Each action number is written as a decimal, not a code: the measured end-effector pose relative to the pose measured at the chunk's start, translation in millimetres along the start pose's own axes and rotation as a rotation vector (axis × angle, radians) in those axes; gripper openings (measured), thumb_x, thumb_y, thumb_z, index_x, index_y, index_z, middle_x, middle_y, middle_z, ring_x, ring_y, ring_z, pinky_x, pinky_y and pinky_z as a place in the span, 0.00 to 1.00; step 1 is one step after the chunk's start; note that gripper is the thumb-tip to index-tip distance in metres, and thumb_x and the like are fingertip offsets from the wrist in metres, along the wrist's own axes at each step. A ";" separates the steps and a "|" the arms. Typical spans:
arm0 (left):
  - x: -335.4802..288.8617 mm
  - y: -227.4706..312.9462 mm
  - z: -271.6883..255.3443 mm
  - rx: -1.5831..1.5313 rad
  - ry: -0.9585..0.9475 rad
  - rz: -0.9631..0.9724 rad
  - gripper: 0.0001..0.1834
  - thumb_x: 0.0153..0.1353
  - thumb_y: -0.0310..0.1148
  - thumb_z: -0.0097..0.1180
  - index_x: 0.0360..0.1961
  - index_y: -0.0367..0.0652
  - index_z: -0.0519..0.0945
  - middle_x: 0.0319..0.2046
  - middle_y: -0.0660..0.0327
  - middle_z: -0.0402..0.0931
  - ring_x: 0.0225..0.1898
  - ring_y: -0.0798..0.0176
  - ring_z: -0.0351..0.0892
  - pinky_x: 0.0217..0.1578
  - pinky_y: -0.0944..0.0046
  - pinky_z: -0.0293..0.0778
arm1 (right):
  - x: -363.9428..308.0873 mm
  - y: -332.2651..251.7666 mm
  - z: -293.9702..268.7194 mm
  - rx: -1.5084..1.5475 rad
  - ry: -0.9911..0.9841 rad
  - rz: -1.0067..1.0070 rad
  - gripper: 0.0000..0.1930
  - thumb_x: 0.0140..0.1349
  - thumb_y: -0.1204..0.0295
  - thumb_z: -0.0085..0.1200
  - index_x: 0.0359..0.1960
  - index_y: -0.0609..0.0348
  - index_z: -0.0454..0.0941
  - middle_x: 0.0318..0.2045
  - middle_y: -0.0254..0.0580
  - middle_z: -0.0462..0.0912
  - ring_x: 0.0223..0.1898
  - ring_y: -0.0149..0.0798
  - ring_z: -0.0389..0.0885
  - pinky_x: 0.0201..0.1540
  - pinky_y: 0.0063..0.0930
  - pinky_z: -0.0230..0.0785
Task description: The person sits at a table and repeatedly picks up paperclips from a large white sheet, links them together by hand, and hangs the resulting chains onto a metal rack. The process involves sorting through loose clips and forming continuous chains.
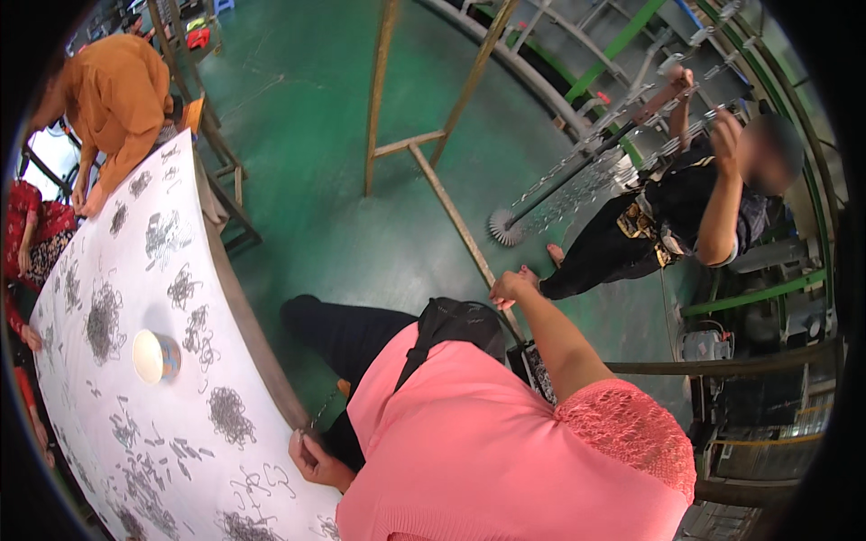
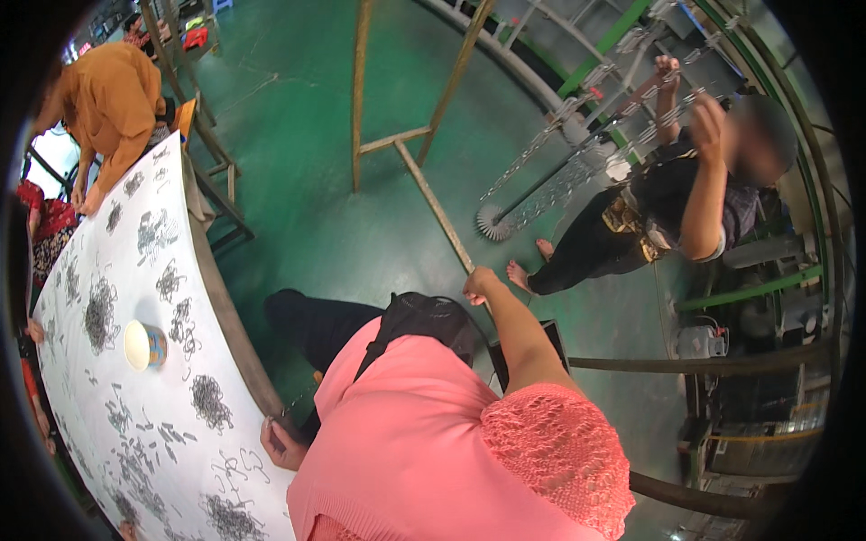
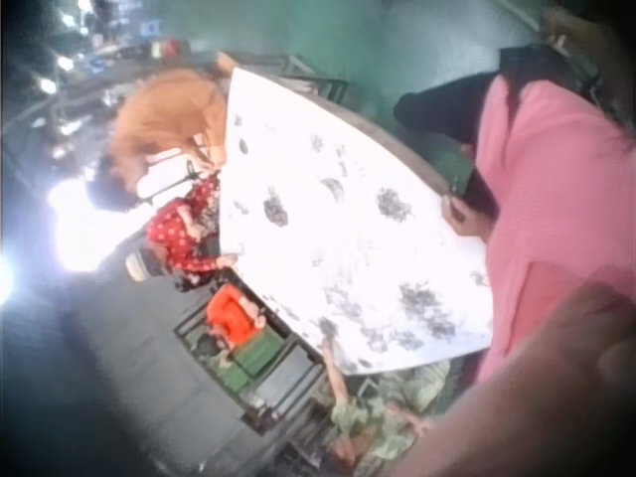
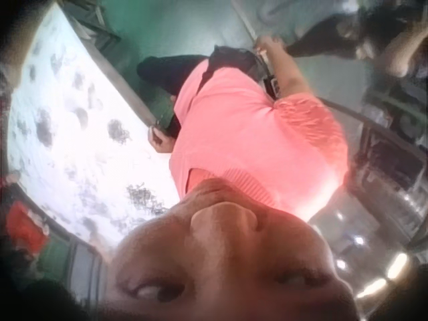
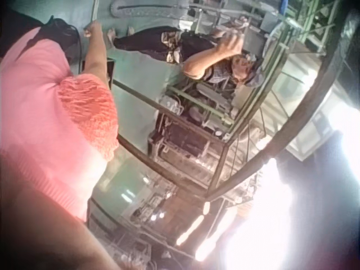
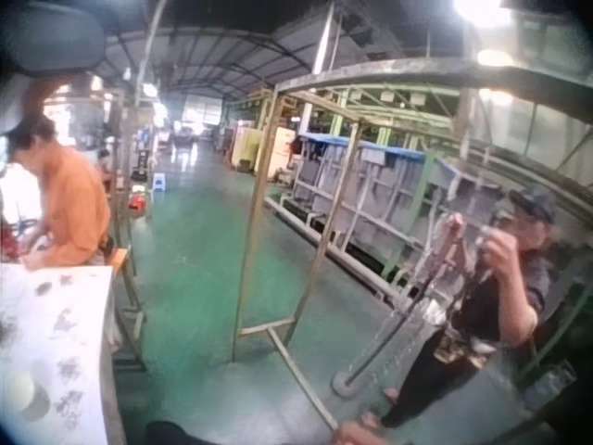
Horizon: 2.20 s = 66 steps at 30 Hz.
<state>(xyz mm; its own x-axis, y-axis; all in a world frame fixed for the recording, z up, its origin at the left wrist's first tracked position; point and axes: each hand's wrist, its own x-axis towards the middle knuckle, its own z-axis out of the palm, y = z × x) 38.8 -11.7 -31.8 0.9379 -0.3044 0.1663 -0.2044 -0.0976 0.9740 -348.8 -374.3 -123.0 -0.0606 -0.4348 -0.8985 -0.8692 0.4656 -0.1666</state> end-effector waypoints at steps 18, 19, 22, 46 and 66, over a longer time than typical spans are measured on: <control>0.5 6.7 1.0 -0.012 -0.038 0.029 0.09 0.63 0.21 0.50 0.43 0.30 0.75 0.41 0.55 0.75 0.39 0.65 0.76 0.42 0.69 0.72 | -17.6 42.8 -87.0 -0.123 0.938 -0.009 0.29 0.47 0.75 0.60 0.54 0.44 0.69 0.29 0.45 0.84 0.29 0.43 0.85 0.33 0.36 0.77; 1.0 6.0 -1.1 0.006 -0.030 0.039 0.09 0.63 0.21 0.50 0.43 0.30 0.75 0.41 0.55 0.75 0.39 0.65 0.76 0.42 0.69 0.72 | -52.7 22.7 -102.8 -0.113 1.069 0.038 0.28 0.52 0.75 0.55 0.56 0.41 0.66 0.34 0.48 0.83 0.35 0.46 0.84 0.37 0.39 0.76; -0.1 7.6 2.5 0.014 -0.028 0.009 0.08 0.63 0.21 0.50 0.43 0.30 0.75 0.41 0.55 0.75 0.39 0.64 0.76 0.43 0.68 0.71 | -103.0 24.7 -168.3 -0.134 1.230 -0.013 0.37 0.55 0.77 0.48 0.66 0.33 0.51 0.41 0.53 0.80 0.43 0.52 0.81 0.44 0.45 0.72; 0.6 6.4 0.9 0.026 0.015 -0.053 0.09 0.61 0.23 0.54 0.41 0.31 0.77 0.40 0.54 0.77 0.43 0.63 0.75 0.48 0.66 0.69 | -188.2 5.3 -283.2 -0.086 1.676 -0.119 0.43 0.55 0.77 0.48 0.69 0.25 0.43 0.39 0.49 0.80 0.40 0.52 0.81 0.41 0.44 0.71; 2.0 -35.6 -10.1 -0.025 0.036 -0.003 0.09 0.61 0.23 0.53 0.43 0.32 0.76 0.40 0.54 0.77 0.42 0.63 0.75 0.47 0.66 0.69 | -298.1 -32.2 -346.8 -0.041 1.924 -0.197 0.41 0.55 0.76 0.46 0.68 0.26 0.44 0.43 0.48 0.79 0.43 0.52 0.80 0.43 0.43 0.71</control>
<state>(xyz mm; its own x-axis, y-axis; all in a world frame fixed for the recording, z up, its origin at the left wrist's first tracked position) 50.8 0.7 -64.5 0.9481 -0.2695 0.1686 -0.1950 -0.0743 0.9780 -472.9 -527.0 291.0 -0.3259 -0.6175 0.7159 -0.9375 0.3087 -0.1605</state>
